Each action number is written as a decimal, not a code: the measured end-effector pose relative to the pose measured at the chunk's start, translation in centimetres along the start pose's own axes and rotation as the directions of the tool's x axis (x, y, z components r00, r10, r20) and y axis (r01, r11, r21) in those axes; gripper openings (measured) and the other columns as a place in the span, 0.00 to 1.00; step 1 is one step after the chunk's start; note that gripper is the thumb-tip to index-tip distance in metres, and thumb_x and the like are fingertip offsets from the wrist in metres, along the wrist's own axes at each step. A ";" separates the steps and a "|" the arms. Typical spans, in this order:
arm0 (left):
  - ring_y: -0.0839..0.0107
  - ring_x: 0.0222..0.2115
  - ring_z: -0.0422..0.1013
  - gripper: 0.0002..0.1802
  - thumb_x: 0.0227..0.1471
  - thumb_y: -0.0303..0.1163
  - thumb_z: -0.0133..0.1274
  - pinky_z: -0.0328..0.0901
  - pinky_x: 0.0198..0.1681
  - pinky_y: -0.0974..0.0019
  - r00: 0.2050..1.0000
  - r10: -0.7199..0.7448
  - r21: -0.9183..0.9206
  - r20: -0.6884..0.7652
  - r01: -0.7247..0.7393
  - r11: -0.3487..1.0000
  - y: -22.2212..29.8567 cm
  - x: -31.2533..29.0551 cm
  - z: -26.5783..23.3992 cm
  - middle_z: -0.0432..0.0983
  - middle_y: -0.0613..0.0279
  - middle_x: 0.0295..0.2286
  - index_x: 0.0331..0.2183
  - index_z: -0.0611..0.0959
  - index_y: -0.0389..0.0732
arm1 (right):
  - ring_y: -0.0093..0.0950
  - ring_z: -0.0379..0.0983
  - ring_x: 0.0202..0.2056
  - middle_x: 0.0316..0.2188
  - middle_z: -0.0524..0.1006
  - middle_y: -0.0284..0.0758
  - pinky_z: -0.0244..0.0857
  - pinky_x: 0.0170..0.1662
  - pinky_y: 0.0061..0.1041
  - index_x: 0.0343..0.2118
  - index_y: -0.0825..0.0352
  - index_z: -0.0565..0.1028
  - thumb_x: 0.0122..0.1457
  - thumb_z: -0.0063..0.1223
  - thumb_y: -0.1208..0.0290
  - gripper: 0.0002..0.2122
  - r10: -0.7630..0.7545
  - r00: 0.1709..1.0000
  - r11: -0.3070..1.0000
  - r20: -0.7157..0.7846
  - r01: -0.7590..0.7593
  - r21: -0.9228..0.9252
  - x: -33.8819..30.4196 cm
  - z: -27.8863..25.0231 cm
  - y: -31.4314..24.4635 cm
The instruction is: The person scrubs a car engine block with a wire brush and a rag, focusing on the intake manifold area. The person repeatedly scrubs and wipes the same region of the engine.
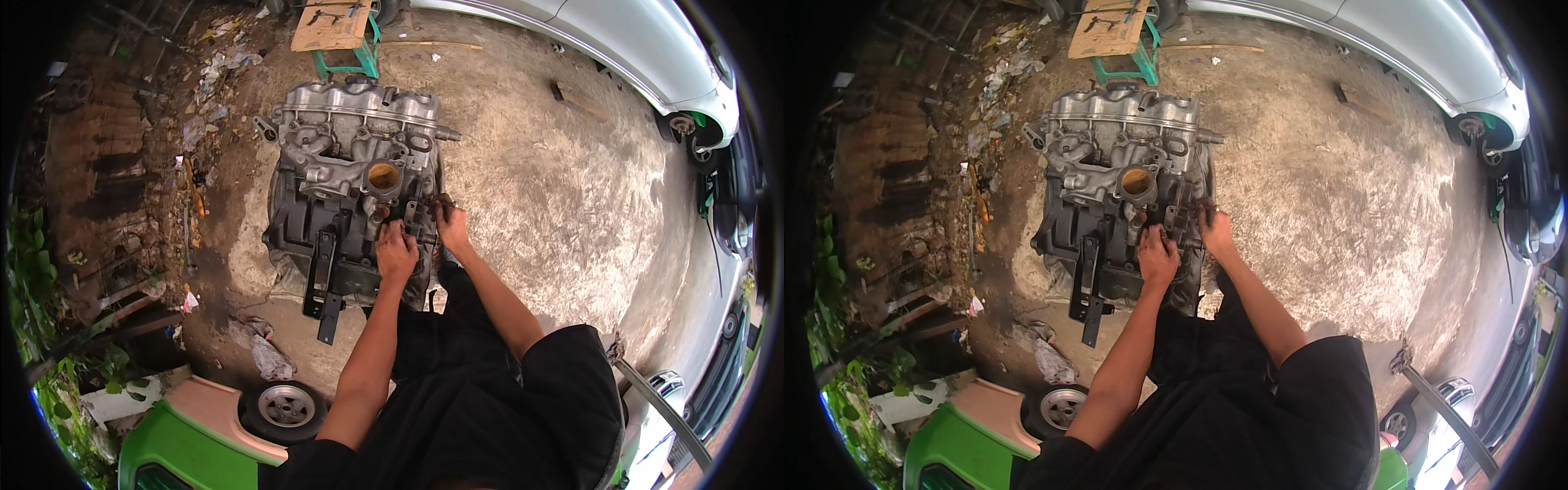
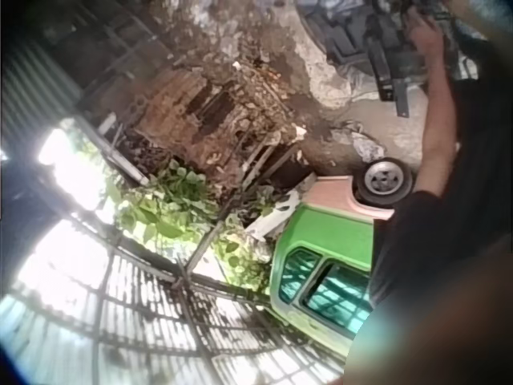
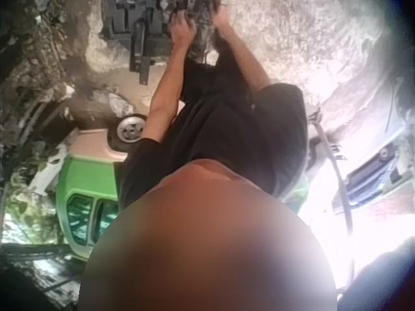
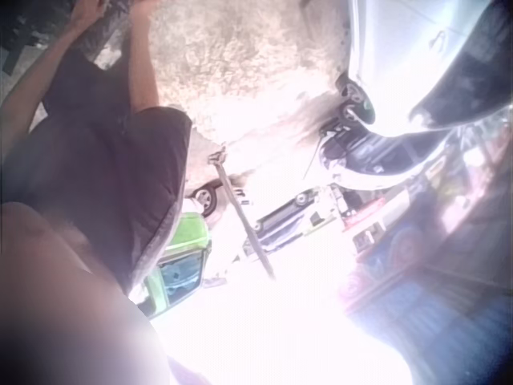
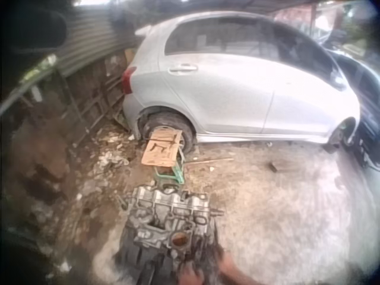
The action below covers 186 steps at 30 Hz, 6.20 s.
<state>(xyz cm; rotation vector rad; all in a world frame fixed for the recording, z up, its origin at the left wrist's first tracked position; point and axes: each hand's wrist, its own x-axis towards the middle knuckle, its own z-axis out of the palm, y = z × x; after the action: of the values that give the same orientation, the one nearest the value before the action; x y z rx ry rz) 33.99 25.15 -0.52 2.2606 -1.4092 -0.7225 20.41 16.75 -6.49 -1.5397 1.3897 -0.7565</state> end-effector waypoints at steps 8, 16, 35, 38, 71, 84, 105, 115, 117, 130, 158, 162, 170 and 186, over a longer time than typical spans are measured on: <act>0.46 0.39 0.69 0.15 0.47 0.27 0.49 0.64 0.43 0.43 0.966 0.173 0.044 -0.193 -0.168 0.985 -0.1 0.0 0.6 0.72 0.48 0.31 0.40 0.72 0.36 | 0.54 0.73 0.33 0.31 0.76 0.54 0.67 0.34 0.44 0.41 0.71 0.70 0.60 0.47 0.78 0.07 -0.084 0.995 0.996 0.056 0.086 -0.030 -0.3 0.7 0.0; 0.45 0.38 0.69 0.15 0.48 0.26 0.48 0.64 0.42 0.44 0.972 0.157 0.028 -0.173 -0.155 0.988 -0.1 0.0 0.5 0.72 0.47 0.31 0.40 0.73 0.35 | 0.53 0.72 0.31 0.27 0.75 0.53 0.66 0.31 0.41 0.37 0.72 0.70 0.62 0.45 0.76 0.05 -0.203 0.979 0.971 0.032 0.206 -0.118 -0.7 0.8 -0.7; 0.44 0.46 0.69 0.18 0.48 0.28 0.51 0.66 0.46 0.44 0.986 0.112 0.029 -0.121 -0.109 0.994 -0.2 -0.1 0.3 0.76 0.44 0.35 0.44 0.75 0.36 | 0.29 0.68 0.15 0.19 0.76 0.40 0.60 0.19 0.27 0.33 0.70 0.73 0.62 0.46 0.64 0.12 0.652 0.757 0.693 0.050 -0.621 0.368 8.9 2.5 6.3; 0.44 0.50 0.68 0.18 0.50 0.30 0.51 0.65 0.49 0.44 0.995 0.072 0.027 -0.068 -0.070 0.997 -0.2 -0.1 0.1 0.77 0.44 0.37 0.45 0.75 0.38 | 0.27 0.68 0.15 0.17 0.76 0.39 0.60 0.19 0.25 0.32 0.72 0.73 0.63 0.45 0.65 0.13 0.508 0.861 0.751 0.018 -0.453 0.480 7.7 0.1 4.5; 0.45 0.38 0.70 0.17 0.45 0.25 0.50 0.66 0.42 0.46 0.960 0.192 0.042 -0.206 -0.187 0.981 -0.1 0.0 0.4 0.72 0.45 0.32 0.41 0.74 0.33 | 0.57 0.71 0.34 0.32 0.73 0.57 0.65 0.35 0.48 0.41 0.73 0.67 0.61 0.46 0.74 0.09 0.039 0.998 0.993 0.046 -0.034 -0.110 0.5 0.8 -0.4; 0.42 0.52 0.66 0.19 0.51 0.30 0.50 0.63 0.51 0.41 1.000 0.018 0.024 -0.002 -0.018 1.000 -0.5 0.0 0.6 0.76 0.44 0.40 0.47 0.73 0.38 | 0.54 0.71 0.29 0.27 0.73 0.52 0.65 0.30 0.48 0.40 0.72 0.68 0.62 0.43 0.73 0.08 -0.125 0.991 0.950 0.046 0.133 -0.284 4.8 2.5 4.4; 0.43 0.46 0.70 0.20 0.48 0.28 0.52 0.64 0.52 0.46 0.990 0.106 0.038 -0.095 -0.103 0.994 0.1 -0.1 0.0 0.77 0.45 0.34 0.45 0.74 0.35 | 0.28 0.78 0.25 0.24 0.80 0.41 0.68 0.29 0.27 0.35 0.74 0.72 0.66 0.44 0.73 0.09 0.097 0.995 0.993 -0.025 -0.094 0.075 1.2 -1.1 1.5; 0.47 0.39 0.74 0.19 0.50 0.28 0.51 0.65 0.52 0.49 0.992 0.105 0.058 -0.070 -0.101 0.993 0.0 -0.1 0.0 0.78 0.44 0.34 0.45 0.74 0.35 | 0.49 0.76 0.33 0.30 0.77 0.51 0.69 0.34 0.40 0.40 0.71 0.70 0.62 0.46 0.78 0.05 -0.054 0.996 0.998 -0.067 0.055 0.023 -1.5 -0.6 -1.9; 0.48 0.37 0.75 0.18 0.50 0.28 0.50 0.65 0.53 0.49 0.993 0.111 0.095 -0.049 -0.106 0.990 -0.1 0.1 0.0 0.78 0.43 0.33 0.44 0.74 0.34 | 0.53 0.74 0.33 0.31 0.76 0.53 0.68 0.34 0.43 0.41 0.72 0.69 0.62 0.46 0.79 0.06 -0.098 0.993 0.995 -0.059 0.097 -0.017 -1.9 -0.1 -1.4; 0.46 0.35 0.68 0.11 0.45 0.24 0.47 0.64 0.40 0.46 0.957 0.207 0.014 -0.204 -0.209 0.978 -0.2 0.0 0.5 0.70 0.48 0.28 0.36 0.72 0.35 | 0.53 0.71 0.33 0.30 0.73 0.53 0.67 0.36 0.45 0.38 0.72 0.69 0.63 0.44 0.76 0.05 -0.201 0.978 0.964 -0.055 0.188 -0.190 -1.6 0.5 -2.0; 0.47 0.35 0.69 0.14 0.44 0.23 0.50 0.65 0.40 0.46 0.946 0.223 0.073 -0.235 -0.212 0.975 -0.4 -0.1 0.8 0.71 0.48 0.28 0.37 0.73 0.34 | 0.55 0.72 0.36 0.30 0.75 0.55 0.67 0.37 0.45 0.39 0.74 0.71 0.56 0.49 0.80 0.08 -0.188 0.982 0.966 -0.006 0.184 -0.182 0.8 0.9 -0.4; 0.47 0.35 0.69 0.13 0.44 0.23 0.49 0.65 0.40 0.46 0.955 0.207 0.038 -0.214 -0.204 0.978 -0.1 0.0 0.5 0.71 0.48 0.28 0.37 0.73 0.34 | 0.55 0.72 0.34 0.28 0.75 0.52 0.67 0.38 0.44 0.38 0.75 0.71 0.57 0.49 0.79 0.07 -0.116 0.991 0.990 -0.067 0.110 -0.086 3.4 1.8 1.8; 0.42 0.46 0.70 0.17 0.49 0.28 0.50 0.66 0.48 0.44 0.996 0.063 0.021 -0.060 -0.062 0.998 0.0 0.0 0.0 0.77 0.46 0.34 0.43 0.75 0.36 | 0.27 0.60 0.16 0.16 0.65 0.30 0.55 0.19 0.31 0.28 0.64 0.74 0.62 0.46 0.71 0.07 0.690 0.579 0.424 0.433 -0.809 0.406 9.1 4.8 8.1; 0.44 0.51 0.67 0.22 0.50 0.31 0.52 0.63 0.53 0.45 0.997 0.047 0.062 -0.057 -0.044 0.997 -0.3 -0.3 0.4 0.76 0.45 0.39 0.48 0.73 0.37 | 0.31 0.78 0.24 0.22 0.79 0.40 0.70 0.29 0.29 0.34 0.70 0.76 0.64 0.46 0.70 0.09 0.050 0.998 0.992 -0.029 -0.046 0.115 2.4 -2.2 1.8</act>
<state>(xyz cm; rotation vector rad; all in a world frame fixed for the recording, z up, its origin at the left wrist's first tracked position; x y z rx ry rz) 33.83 25.52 -0.90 2.2680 -1.4687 -0.6027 18.16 13.98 -7.52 -1.4065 1.3779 -0.8202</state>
